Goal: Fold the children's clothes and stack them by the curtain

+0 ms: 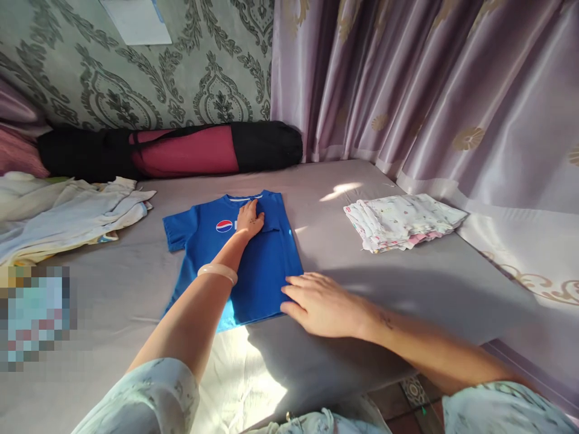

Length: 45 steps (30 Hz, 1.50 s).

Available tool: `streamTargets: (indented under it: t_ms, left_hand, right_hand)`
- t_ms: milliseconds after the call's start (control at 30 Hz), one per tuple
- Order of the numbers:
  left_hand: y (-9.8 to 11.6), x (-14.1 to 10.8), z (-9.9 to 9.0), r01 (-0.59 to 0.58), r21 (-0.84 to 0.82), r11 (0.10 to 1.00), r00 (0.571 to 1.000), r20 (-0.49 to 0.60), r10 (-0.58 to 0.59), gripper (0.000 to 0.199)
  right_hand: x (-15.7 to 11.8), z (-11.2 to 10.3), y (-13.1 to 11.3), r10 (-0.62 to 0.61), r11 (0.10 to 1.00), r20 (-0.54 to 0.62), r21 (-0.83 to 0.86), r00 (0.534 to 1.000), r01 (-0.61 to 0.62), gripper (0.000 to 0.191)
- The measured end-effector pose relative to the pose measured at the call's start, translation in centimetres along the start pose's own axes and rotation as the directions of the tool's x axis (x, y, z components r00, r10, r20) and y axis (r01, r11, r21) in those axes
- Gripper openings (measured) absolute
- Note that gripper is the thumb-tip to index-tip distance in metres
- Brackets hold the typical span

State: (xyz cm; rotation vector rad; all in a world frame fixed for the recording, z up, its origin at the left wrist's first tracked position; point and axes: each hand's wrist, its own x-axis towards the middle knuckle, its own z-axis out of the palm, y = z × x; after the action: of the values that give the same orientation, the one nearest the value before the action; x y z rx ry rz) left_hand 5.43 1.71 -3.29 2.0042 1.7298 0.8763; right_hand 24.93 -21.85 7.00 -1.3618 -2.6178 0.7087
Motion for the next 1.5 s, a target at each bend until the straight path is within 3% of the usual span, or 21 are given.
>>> streamTargets:
  t_ms: [67,167,233,333,433,667,867,1033,1200,1333,1433,1500]
  left_hand:
    - [0.1,-0.2,-0.2,-0.008,-0.008,1.0,1.0,-0.002,0.008,0.06]
    - [0.3,-0.6,-0.4,-0.041,-0.042,0.998,0.999,-0.015,0.04,0.061]
    - [0.4,-0.9,-0.6,-0.068,-0.068,0.995,0.997,-0.031,0.066,0.062]
    - [0.3,-1.2,-0.7,-0.116,-0.105,0.988,0.992,-0.058,0.111,0.06]
    - [0.2,-1.2,-0.6,-0.189,-0.129,0.973,0.98,-0.085,0.179,0.057]
    - [0.6,-1.3,-0.4,-0.327,-0.057,0.943,0.945,-0.027,0.326,0.052]
    - [2.1,-2.3,-1.0,-0.35,0.009,0.937,0.928,0.137,0.346,0.046]
    - [3.0,-2.7,-1.7,-0.332,-0.096,0.939,0.924,0.17,0.344,0.044]
    - [2.8,-2.6,-1.7,-0.209,-0.328,0.921,0.947,0.168,0.275,0.055]
    - [2.7,-2.4,-1.7,-0.172,-0.376,0.91,0.963,0.132,0.236,0.056]
    - [2.5,-2.4,-1.8,-0.156,-0.337,0.929,0.986,0.007,0.168,0.055]
    - [2.2,-2.3,-1.7,-0.141,-0.311,0.94,0.99,-0.06,0.128,0.054]
  right_hand:
    - [2.8,-1.8,1.3,0.031,0.999,-0.025,0.036,0.999,-0.03,0.041]
    - [8.9,-3.2,4.8,0.129,0.988,-0.237,-0.048,0.963,-0.144,0.04]
    - [13.1,-3.3,7.3,0.177,0.973,-0.317,-0.087,0.932,-0.215,0.038]
    - [17.7,-2.8,10.2,0.226,0.946,-0.339,-0.149,0.913,-0.289,0.038]
    - [19.9,-2.6,11.5,0.253,0.928,-0.332,-0.182,0.909,-0.325,0.04]
    - [21.5,-3.3,12.5,0.326,0.922,-0.264,-0.125,0.908,-0.367,0.047]
    - [22.0,-3.6,13.4,0.323,0.93,-0.245,-0.095,0.914,-0.354,0.044]
    - [22.7,-3.5,14.4,0.323,0.939,-0.241,-0.042,0.915,-0.342,0.046]
    - [23.2,-3.6,15.1,0.355,0.935,-0.22,0.058,0.909,-0.351,0.048]
    - [23.0,-4.3,14.9,0.411,0.911,-0.208,0.139,0.888,-0.389,0.045]
    - [22.5,-4.4,13.7,0.468,0.882,-0.318,0.111,0.825,-0.458,0.045]
    - [22.3,-3.9,12.2,0.424,0.89,-0.437,0.038,0.794,-0.454,0.046]
